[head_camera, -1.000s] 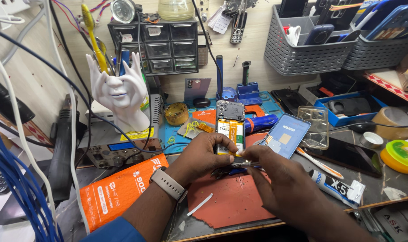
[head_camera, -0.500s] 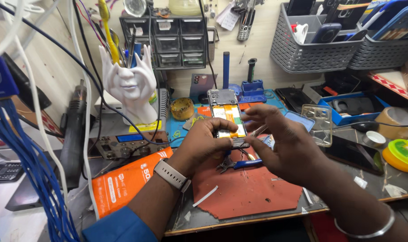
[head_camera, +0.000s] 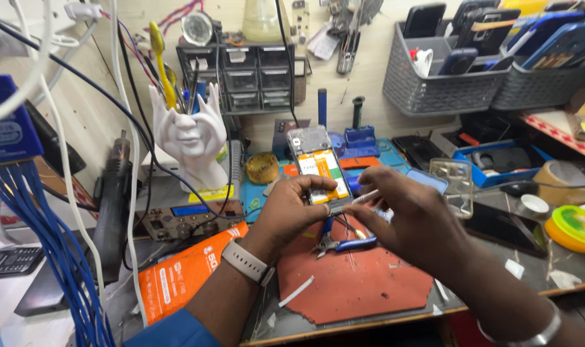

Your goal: The person uses pliers to cut a small yellow connector, then uses tweezers to place a ribbon cable into a blue phone back cover. They then use a screwdriver to remove screws from a disassembled phone chassis and place the screws on the workbench.

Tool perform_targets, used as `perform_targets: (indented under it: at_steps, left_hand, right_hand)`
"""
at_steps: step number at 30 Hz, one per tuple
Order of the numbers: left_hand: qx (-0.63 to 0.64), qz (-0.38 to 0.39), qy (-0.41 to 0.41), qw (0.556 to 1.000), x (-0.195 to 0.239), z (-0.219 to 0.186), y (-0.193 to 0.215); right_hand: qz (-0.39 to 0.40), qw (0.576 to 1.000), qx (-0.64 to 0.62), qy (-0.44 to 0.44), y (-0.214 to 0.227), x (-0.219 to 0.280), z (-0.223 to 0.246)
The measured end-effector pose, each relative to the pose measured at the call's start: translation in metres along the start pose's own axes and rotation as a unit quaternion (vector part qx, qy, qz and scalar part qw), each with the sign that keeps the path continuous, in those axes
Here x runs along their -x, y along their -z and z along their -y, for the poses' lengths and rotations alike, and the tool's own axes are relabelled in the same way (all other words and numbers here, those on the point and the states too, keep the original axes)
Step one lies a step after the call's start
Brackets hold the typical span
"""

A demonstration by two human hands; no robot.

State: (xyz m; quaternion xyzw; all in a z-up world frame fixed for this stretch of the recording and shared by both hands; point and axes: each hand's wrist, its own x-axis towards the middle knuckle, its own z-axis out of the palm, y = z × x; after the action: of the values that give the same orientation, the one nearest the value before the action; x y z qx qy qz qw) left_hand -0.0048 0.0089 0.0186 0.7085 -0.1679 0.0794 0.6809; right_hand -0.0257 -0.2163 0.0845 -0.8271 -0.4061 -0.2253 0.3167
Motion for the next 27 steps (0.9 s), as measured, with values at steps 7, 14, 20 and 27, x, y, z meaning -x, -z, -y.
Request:
perform_targets:
  at_steps: [7, 14, 20, 27]
  left_hand:
    - [0.037, 0.015, 0.033, 0.999, -0.001, 0.009, -0.004]
    - [0.027, 0.009, 0.048, 0.998, -0.003, 0.011, -0.001]
    - [0.054, 0.038, 0.0, 0.998, -0.002, 0.007, 0.002]
    - [0.265, 0.002, 0.015, 0.964, 0.002, -0.013, 0.021]
  right_hand:
    - [-0.032, 0.998, -0.019, 0.053, -0.001, 0.005, -0.001]
    - [-0.034, 0.999, 0.037, -0.015, -0.005, 0.007, -0.007]
    - [-0.031, 0.999, -0.04, -0.008, -0.005, 0.006, -0.009]
    - [0.052, 0.976, -0.085, -0.195, 0.006, 0.017, -0.014]
